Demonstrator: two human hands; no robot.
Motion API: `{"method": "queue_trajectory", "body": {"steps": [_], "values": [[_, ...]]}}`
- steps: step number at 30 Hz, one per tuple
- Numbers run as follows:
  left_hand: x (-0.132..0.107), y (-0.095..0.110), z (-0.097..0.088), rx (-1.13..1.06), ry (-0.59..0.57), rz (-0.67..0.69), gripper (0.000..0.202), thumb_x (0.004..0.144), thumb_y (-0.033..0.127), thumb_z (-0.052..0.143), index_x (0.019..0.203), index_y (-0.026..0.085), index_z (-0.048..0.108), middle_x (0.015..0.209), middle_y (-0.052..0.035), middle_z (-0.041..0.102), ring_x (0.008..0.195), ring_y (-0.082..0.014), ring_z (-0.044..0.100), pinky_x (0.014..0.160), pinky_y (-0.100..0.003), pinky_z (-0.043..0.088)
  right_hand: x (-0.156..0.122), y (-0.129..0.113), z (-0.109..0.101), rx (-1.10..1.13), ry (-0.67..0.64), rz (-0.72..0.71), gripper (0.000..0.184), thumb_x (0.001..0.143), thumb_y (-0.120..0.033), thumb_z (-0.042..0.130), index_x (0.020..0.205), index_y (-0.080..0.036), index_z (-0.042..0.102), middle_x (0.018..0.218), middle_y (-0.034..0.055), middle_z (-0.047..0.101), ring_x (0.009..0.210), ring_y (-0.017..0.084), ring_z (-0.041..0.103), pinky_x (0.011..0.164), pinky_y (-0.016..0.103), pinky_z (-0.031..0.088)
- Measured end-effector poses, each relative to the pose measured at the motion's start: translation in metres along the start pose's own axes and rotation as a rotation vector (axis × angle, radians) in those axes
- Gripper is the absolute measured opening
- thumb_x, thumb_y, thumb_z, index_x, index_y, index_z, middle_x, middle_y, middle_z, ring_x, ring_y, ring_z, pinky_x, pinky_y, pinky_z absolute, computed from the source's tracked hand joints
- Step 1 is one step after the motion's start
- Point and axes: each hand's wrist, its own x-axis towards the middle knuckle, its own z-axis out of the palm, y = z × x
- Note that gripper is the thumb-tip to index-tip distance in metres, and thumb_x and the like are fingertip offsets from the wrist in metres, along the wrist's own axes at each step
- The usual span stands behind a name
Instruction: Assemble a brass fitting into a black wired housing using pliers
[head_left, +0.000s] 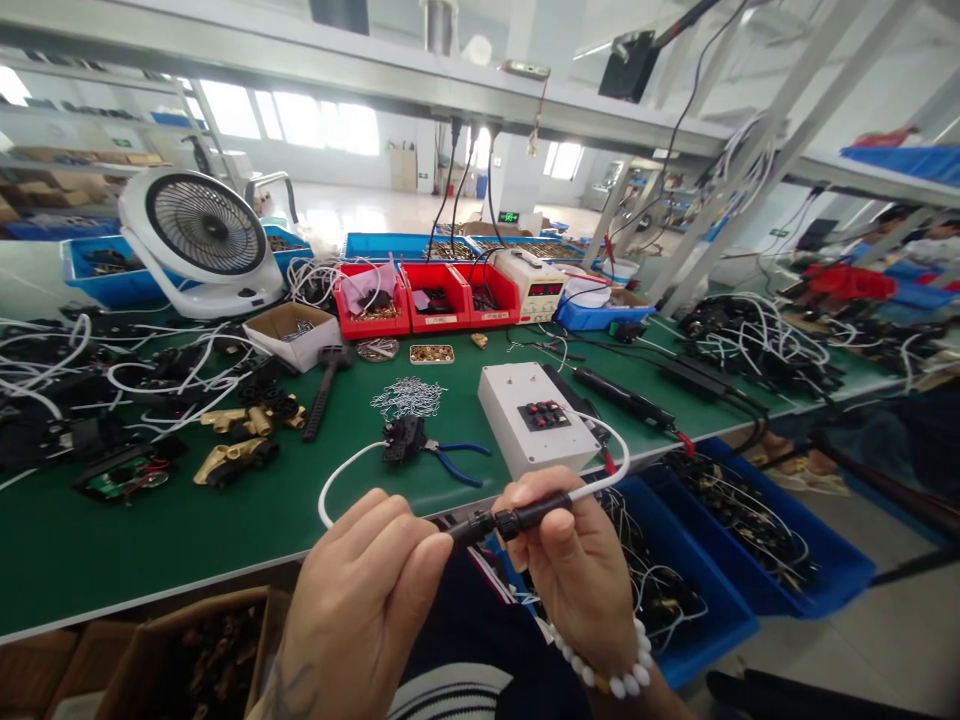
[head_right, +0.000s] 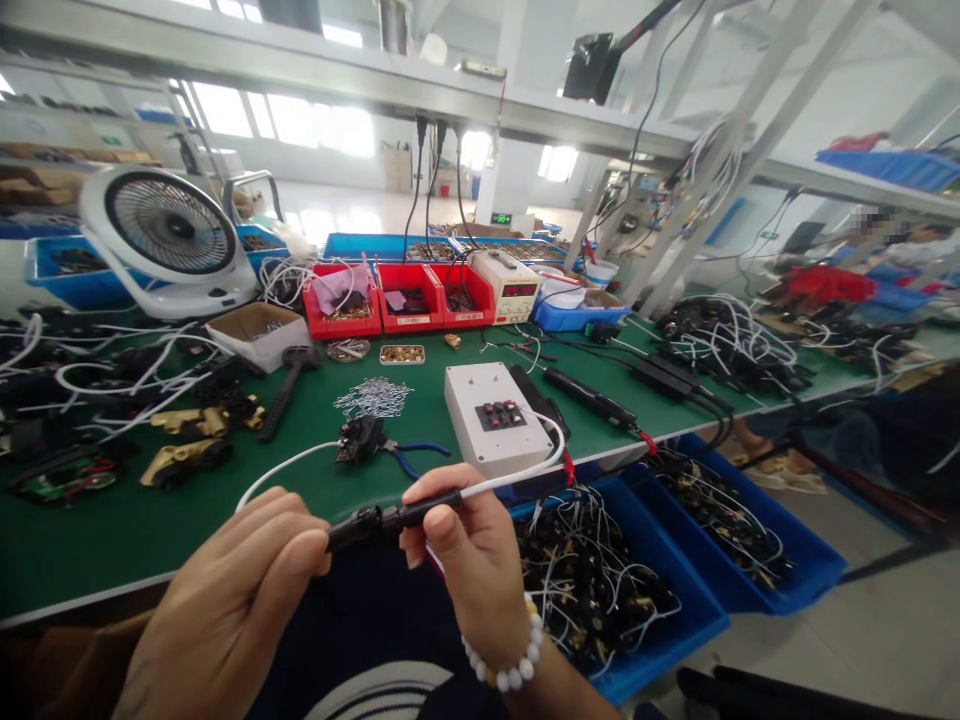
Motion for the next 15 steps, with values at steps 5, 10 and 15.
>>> {"method": "queue_trajectory", "body": {"steps": [5, 10, 15], "values": [[-0.0007, -0.0002, 0.0007, -0.016, -0.023, -0.013, 0.037, 0.1, 0.014, 0.039, 0.065, 0.021, 0.046, 0.061, 0.0029, 0.046, 0.059, -0.0109, 0.046, 0.055, -0.024, 0.036, 0.0002, 0.0025, 0.0005, 0.009, -0.017, 0.004, 0.02, 0.094, -0.044, 0.064, 0.098, -0.025, 0.07, 0.072, -0.0021, 0.059, 0.061, 0.007, 0.053, 0.057, 0.017, 0.042], [0.0006, 0.0016, 0.0008, -0.016, -0.022, -0.034, 0.038, 0.101, 0.015, 0.038, 0.064, 0.021, 0.044, 0.06, 0.0034, 0.046, 0.057, -0.0101, 0.046, 0.054, -0.023, 0.036, 0.0018, 0.0009, -0.0026, 0.012, -0.051, 0.013, 0.021, 0.093, -0.045, 0.066, 0.098, -0.025, 0.07, 0.072, -0.0019, 0.059, 0.062, 0.007, 0.054, 0.056, 0.016, 0.042], [-0.0012, 0.0021, 0.0001, 0.03, -0.003, -0.001, 0.039, 0.102, 0.019, 0.037, 0.064, 0.021, 0.047, 0.06, 0.0023, 0.048, 0.058, -0.0118, 0.046, 0.054, -0.025, 0.036, 0.001, 0.0025, -0.0019, 0.001, -0.051, 0.021, 0.021, 0.092, -0.044, 0.067, 0.096, -0.025, 0.07, 0.071, -0.0024, 0.059, 0.059, 0.007, 0.054, 0.054, 0.016, 0.042]]}}
